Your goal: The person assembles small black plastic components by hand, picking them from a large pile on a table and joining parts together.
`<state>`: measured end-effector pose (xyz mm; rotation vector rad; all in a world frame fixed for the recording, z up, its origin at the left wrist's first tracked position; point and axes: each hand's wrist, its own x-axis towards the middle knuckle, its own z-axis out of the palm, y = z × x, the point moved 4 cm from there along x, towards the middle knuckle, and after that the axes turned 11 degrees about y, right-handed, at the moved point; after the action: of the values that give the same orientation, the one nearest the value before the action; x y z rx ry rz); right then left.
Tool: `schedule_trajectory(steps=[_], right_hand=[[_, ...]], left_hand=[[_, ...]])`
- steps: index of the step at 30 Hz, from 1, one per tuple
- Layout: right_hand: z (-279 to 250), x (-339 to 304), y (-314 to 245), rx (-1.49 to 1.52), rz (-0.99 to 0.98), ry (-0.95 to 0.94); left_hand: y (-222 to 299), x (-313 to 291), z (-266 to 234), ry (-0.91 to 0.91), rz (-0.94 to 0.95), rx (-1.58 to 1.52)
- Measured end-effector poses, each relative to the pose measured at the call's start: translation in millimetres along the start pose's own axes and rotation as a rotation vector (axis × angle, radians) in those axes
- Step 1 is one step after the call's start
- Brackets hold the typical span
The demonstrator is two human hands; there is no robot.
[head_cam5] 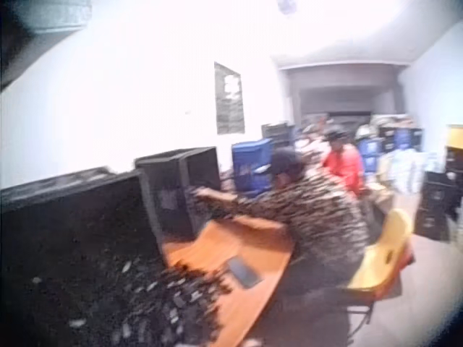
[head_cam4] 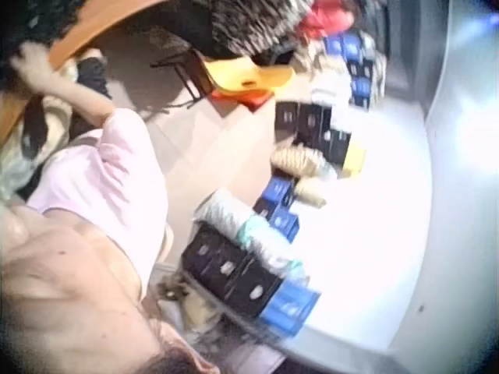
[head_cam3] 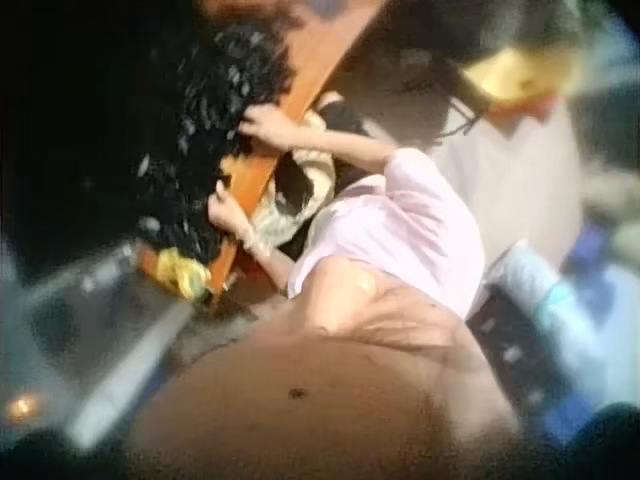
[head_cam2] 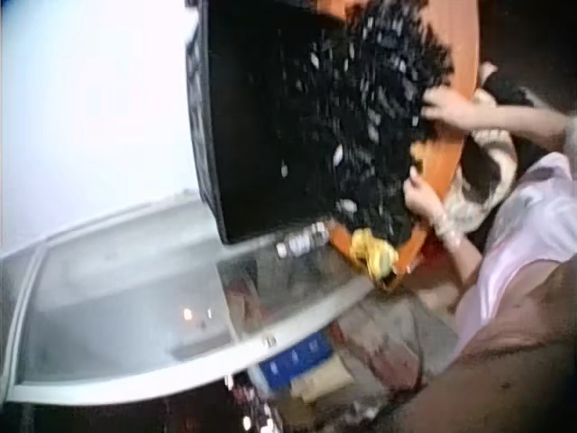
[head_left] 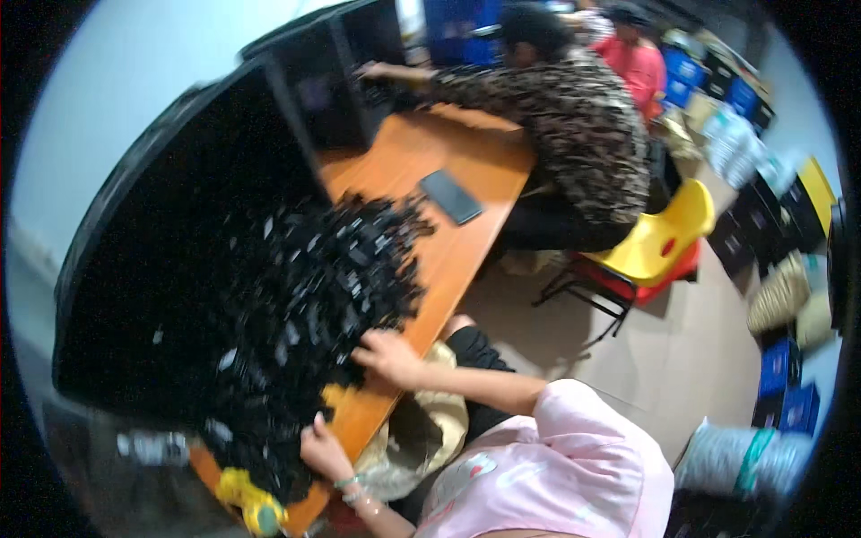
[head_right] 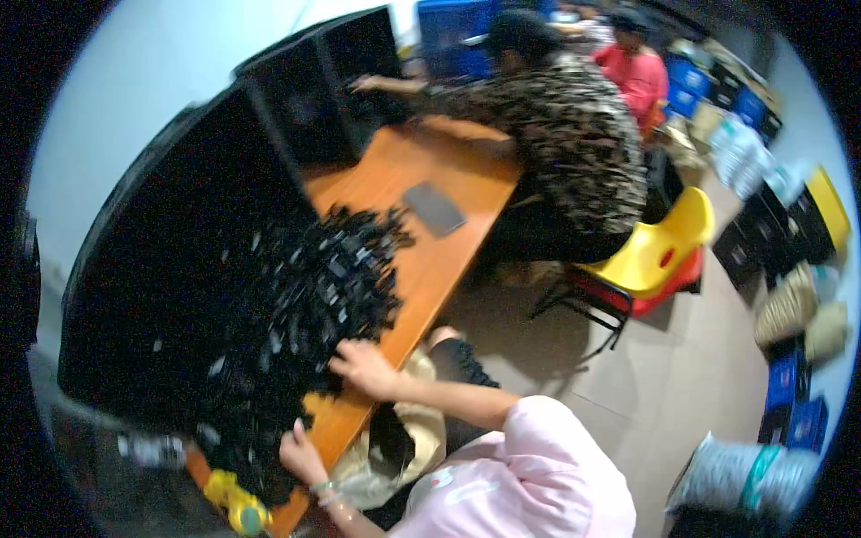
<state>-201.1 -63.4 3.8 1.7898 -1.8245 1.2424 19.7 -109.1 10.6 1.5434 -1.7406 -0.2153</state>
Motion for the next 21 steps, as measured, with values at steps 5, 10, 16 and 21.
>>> schedule_trajectory(steps=[5, 10, 16, 21], right_hand=[[-5, -5, -9, -0.056, -0.088, -0.181], [7, -20, -20, 0.005, -0.098, -0.251], [-4, -29, -15, 0.118, 0.030, -0.137], [-15, -28, -18, 0.270, 0.135, -0.114]], left_hand=[[-42, 11, 35, -0.086, -0.074, -0.041], [-33, -3, 24, -0.238, -0.496, -0.407], [-10, -21, 20, -0.080, -0.188, -0.472], [-11, -47, 21, -0.164, -0.479, -0.590]])
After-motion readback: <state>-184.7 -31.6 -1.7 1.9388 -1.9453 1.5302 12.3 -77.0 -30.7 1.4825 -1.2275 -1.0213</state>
